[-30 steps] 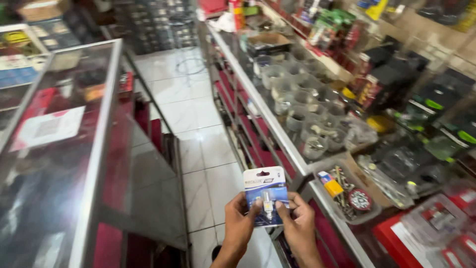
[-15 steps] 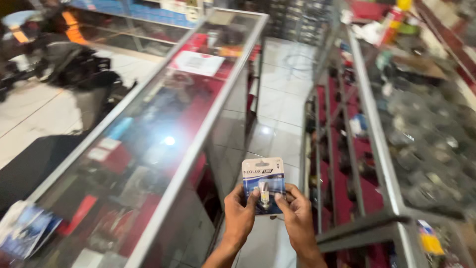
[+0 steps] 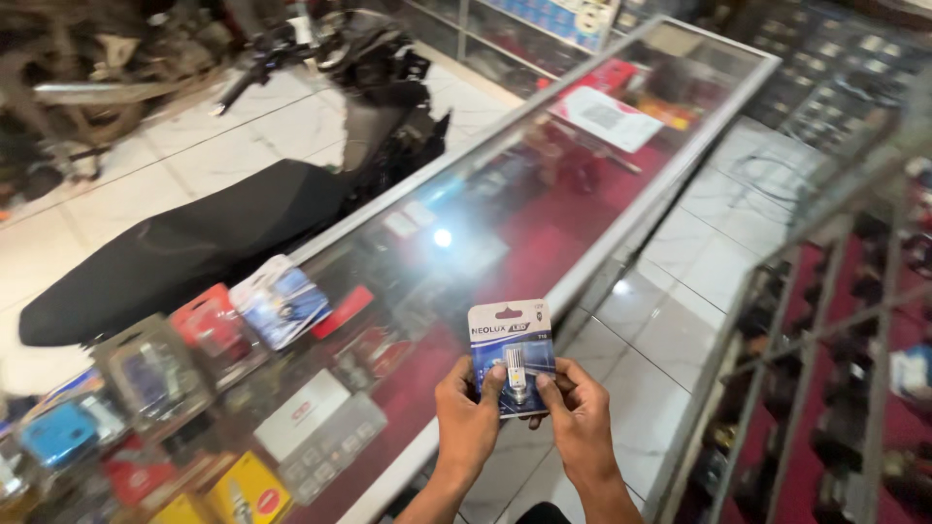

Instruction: The person organizes motorcycle parts by taking packages of parts from a shelf and placing them onto a glass display counter.

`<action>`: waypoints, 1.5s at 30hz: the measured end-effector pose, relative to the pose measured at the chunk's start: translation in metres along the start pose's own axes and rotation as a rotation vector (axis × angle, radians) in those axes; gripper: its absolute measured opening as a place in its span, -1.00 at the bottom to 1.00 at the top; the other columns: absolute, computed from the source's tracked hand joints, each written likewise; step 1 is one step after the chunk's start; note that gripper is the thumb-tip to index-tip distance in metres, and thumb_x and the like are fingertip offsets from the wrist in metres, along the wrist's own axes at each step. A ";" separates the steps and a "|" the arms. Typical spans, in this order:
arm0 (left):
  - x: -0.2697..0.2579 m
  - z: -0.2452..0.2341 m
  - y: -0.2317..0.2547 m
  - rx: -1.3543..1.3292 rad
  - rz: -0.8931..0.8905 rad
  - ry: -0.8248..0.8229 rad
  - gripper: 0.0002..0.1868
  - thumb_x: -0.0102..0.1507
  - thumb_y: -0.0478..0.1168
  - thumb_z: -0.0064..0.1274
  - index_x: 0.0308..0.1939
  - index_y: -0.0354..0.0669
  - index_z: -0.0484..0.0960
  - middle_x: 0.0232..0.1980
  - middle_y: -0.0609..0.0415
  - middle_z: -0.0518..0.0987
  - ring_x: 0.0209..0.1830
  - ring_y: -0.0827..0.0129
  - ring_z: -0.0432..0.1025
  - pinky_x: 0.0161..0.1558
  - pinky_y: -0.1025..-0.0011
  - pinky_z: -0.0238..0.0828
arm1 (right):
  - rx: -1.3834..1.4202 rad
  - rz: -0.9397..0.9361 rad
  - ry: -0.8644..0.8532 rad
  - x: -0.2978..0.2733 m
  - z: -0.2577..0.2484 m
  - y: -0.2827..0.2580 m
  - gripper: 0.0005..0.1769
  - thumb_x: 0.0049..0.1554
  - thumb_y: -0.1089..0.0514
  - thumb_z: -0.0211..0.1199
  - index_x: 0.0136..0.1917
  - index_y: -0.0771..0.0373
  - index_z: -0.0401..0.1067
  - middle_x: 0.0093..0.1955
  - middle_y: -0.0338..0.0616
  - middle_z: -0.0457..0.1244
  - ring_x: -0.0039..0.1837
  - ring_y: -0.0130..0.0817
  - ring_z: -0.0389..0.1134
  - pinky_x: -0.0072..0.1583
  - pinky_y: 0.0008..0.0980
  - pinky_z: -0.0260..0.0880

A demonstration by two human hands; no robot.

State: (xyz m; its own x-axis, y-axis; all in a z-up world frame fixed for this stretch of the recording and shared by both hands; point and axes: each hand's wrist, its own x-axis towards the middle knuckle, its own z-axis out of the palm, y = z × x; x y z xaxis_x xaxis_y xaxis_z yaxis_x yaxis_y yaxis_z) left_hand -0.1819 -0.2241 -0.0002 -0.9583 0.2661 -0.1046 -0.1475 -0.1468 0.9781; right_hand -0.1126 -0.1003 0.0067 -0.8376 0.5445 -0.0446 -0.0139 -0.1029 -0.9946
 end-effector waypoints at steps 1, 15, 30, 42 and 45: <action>0.001 -0.008 0.002 0.015 0.010 0.034 -0.80 0.30 -0.22 0.13 -0.22 -0.37 0.62 -0.38 0.05 0.68 -0.42 0.53 0.49 -0.34 0.45 0.49 | -0.001 0.025 -0.016 0.004 0.009 0.002 -0.75 0.20 0.26 0.18 0.11 0.45 0.47 -0.15 -0.10 0.44 -0.24 -0.47 0.37 -0.27 -0.38 0.39; 0.025 -0.101 0.050 0.320 0.251 0.488 -0.21 0.24 -0.31 0.09 0.49 -0.38 0.10 0.33 -0.27 0.41 0.28 0.04 0.42 0.26 0.25 0.33 | -0.019 0.167 -0.535 0.091 0.142 0.001 -0.69 0.20 0.24 0.21 0.21 0.37 0.42 -0.09 -0.02 0.39 -0.15 -0.40 0.35 -0.14 -0.41 0.36; 0.106 -0.207 0.058 0.986 0.158 0.667 -0.23 0.09 0.00 0.37 0.17 -0.47 0.42 0.27 -0.52 0.32 0.29 -0.33 0.26 0.27 -0.01 0.25 | -0.365 0.067 -0.807 0.165 0.276 0.004 -0.70 0.14 0.18 0.34 0.07 0.43 0.54 -0.06 -0.03 0.43 -0.27 -0.34 0.43 -0.35 -0.37 0.47; 0.098 -0.198 0.058 1.023 0.078 0.611 -0.21 0.19 0.07 0.23 0.26 -0.51 0.36 0.26 -0.46 0.33 0.26 -0.27 0.29 0.22 -0.01 0.30 | -0.714 -0.132 -0.739 0.159 0.275 0.004 -0.59 0.09 -0.02 0.36 0.12 0.25 0.57 -0.24 -0.06 0.46 -0.37 -0.32 0.46 -0.20 -0.32 0.45; 0.096 -0.194 0.063 1.007 0.038 0.607 -0.25 0.21 0.09 0.21 0.25 -0.44 0.38 0.29 -0.41 0.31 0.30 -0.25 0.27 0.22 -0.03 0.30 | -0.653 -0.126 -0.737 0.157 0.273 0.003 -0.58 0.10 -0.02 0.36 0.13 0.28 0.57 -0.23 -0.09 0.46 -0.36 -0.36 0.45 -0.24 -0.35 0.44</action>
State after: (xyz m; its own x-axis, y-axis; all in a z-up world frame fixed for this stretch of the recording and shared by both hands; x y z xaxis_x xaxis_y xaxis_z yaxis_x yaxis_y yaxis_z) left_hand -0.3304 -0.3928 0.0164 -0.9576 -0.2594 0.1251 -0.1169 0.7469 0.6546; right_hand -0.3938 -0.2424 0.0224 -0.9839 -0.1571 -0.0856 -0.0086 0.5193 -0.8546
